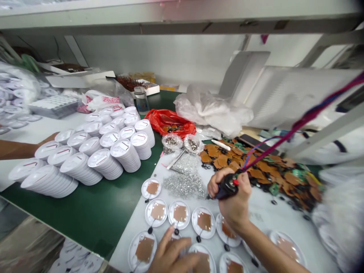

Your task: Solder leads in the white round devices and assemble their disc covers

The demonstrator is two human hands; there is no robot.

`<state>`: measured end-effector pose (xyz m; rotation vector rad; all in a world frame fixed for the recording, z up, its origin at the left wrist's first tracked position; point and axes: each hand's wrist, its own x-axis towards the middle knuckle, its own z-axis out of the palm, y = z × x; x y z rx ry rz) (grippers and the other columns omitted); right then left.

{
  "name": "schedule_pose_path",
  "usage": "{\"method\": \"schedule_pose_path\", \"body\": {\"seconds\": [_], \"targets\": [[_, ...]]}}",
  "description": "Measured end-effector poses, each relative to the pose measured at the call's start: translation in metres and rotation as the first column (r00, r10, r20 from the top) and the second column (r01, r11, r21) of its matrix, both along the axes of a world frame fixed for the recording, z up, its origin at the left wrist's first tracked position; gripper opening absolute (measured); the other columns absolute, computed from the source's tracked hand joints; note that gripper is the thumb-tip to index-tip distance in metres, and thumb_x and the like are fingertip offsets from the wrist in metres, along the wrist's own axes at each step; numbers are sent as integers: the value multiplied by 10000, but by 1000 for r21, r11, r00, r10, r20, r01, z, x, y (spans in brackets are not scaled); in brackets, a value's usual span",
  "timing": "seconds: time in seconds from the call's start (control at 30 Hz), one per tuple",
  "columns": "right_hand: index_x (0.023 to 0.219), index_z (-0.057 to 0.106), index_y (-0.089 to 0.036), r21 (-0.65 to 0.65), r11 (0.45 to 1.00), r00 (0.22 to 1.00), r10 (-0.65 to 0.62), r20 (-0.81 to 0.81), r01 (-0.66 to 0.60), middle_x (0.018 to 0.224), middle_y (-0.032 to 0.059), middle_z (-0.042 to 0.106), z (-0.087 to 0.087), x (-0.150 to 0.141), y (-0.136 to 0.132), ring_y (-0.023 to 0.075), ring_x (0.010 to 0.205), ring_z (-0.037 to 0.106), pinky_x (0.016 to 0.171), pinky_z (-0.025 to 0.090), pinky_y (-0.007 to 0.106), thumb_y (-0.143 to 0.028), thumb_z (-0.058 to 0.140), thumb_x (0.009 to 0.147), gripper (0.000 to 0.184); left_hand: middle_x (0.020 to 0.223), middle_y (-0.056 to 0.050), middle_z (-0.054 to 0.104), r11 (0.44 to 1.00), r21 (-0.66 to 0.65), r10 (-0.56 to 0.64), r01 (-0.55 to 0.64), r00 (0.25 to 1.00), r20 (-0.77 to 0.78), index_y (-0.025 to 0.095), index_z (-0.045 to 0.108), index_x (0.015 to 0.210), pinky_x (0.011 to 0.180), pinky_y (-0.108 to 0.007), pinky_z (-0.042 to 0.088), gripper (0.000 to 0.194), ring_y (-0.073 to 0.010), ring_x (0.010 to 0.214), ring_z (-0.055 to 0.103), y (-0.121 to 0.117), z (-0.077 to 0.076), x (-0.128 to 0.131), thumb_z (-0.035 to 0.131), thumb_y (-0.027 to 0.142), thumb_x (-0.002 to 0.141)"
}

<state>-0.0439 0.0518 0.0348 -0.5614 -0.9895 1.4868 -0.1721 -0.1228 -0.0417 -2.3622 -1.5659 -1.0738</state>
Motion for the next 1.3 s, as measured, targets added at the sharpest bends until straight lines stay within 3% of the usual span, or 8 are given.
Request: {"method": "schedule_pose_path", "body": {"seconds": [0.1,0.2,0.3,0.5,0.7,0.83,1.0,1.3], "targets": [[660,621,-217,-4,1000,1000,8,-10,-8,480,-14,517,8,2,-5,127,415,460,418,391,252,-638,527,910,498,772,47,695,988,147,29,-57,982,184,238,661,788,1174,-414,319,404,-143,786,645,21,18,-5,398,231,1094],[642,647,-217,-3,999,999,36,-35,-36,465,-5,509,29,9,-15,137,405,459,410,393,268,-672,525,889,531,867,-7,680,993,-114,30,-5,975,221,221,702,1030,938,-402,442,252,-186,793,603,42,43,-13,452,213,1062],[631,672,-218,-16,996,995,83,-52,-84,454,2,505,45,16,-27,148,399,466,407,394,285,-700,533,870,555,926,-6,671,940,-339,42,37,974,224,230,689,1143,837,-390,445,183,-219,871,593,60,58,-12,664,181,968],[663,686,-227,-47,992,990,112,-83,-116,465,5,508,55,33,-46,171,420,479,439,405,316,-711,524,869,550,811,48,696,889,-413,-46,201,934,355,218,721,878,862,-379,407,79,-172,814,633,82,54,7,778,174,910],[643,671,-222,-85,988,986,116,-119,-127,453,2,500,66,55,-57,155,400,455,425,392,301,-710,520,870,559,816,59,680,834,-451,-59,318,864,500,200,673,800,827,-317,408,190,-155,843,615,76,57,22,820,88,844],[643,663,-225,-88,990,987,96,-129,-108,435,-12,459,73,72,-65,138,371,412,408,355,294,-716,478,891,580,834,55,678,812,-387,-195,437,828,525,203,658,843,843,-307,415,151,-147,847,608,72,57,35,756,103,901],[636,655,-238,-92,995,991,21,-135,-34,415,-19,421,77,92,-76,140,368,397,403,345,297,-722,505,858,553,813,49,705,804,-378,-216,459,817,534,220,678,838,795,-295,443,161,-140,792,623,70,57,52,647,137,973],[699,685,-251,-91,990,982,87,-169,-103,454,-1,429,60,111,-84,159,409,423,439,371,314,-751,384,885,612,762,36,693,845,-291,-239,449,803,545,223,653,838,732,-316,451,289,-137,726,639,62,45,71,555,384,1056]]}}
